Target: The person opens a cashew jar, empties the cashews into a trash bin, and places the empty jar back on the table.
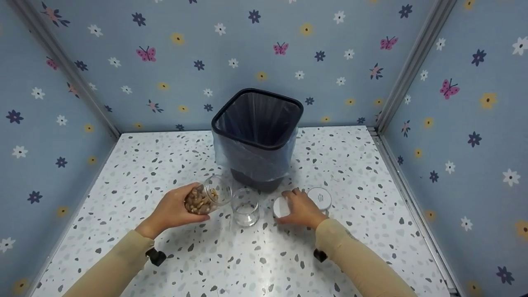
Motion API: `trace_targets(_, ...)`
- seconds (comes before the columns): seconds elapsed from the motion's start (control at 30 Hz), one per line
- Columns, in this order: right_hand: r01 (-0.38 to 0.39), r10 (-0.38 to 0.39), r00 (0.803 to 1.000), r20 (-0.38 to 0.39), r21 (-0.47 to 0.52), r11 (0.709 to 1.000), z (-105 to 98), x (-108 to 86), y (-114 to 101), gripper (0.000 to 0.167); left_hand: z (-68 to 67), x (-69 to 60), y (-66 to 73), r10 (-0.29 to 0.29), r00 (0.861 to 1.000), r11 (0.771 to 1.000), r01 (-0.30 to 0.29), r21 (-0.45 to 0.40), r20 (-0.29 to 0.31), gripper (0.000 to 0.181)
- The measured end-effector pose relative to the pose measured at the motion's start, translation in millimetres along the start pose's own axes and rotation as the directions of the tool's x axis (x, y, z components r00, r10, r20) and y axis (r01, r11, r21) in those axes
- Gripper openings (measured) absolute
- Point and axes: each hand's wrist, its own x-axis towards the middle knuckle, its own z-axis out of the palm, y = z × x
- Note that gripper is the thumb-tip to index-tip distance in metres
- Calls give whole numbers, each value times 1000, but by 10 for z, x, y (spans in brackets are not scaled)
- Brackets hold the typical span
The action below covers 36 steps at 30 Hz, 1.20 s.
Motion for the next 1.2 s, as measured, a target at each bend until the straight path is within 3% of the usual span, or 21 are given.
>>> trace_targets(0.43,22,-20,999,40,-48,999,78,36,92,101,9,4,-3,1,1000,1000,-1,-4,-5,81)
trace_targets(0.8,-36,39,996,79,-40,999,106,17,127,97,3,10,-14,-14,1000,1000,14,-9,8,80)
trace_targets(1.2,-8,13,998,60,-83,996,132,7,169,92,-6,26,-15,-17,1000,1000,17,-14,24,80)
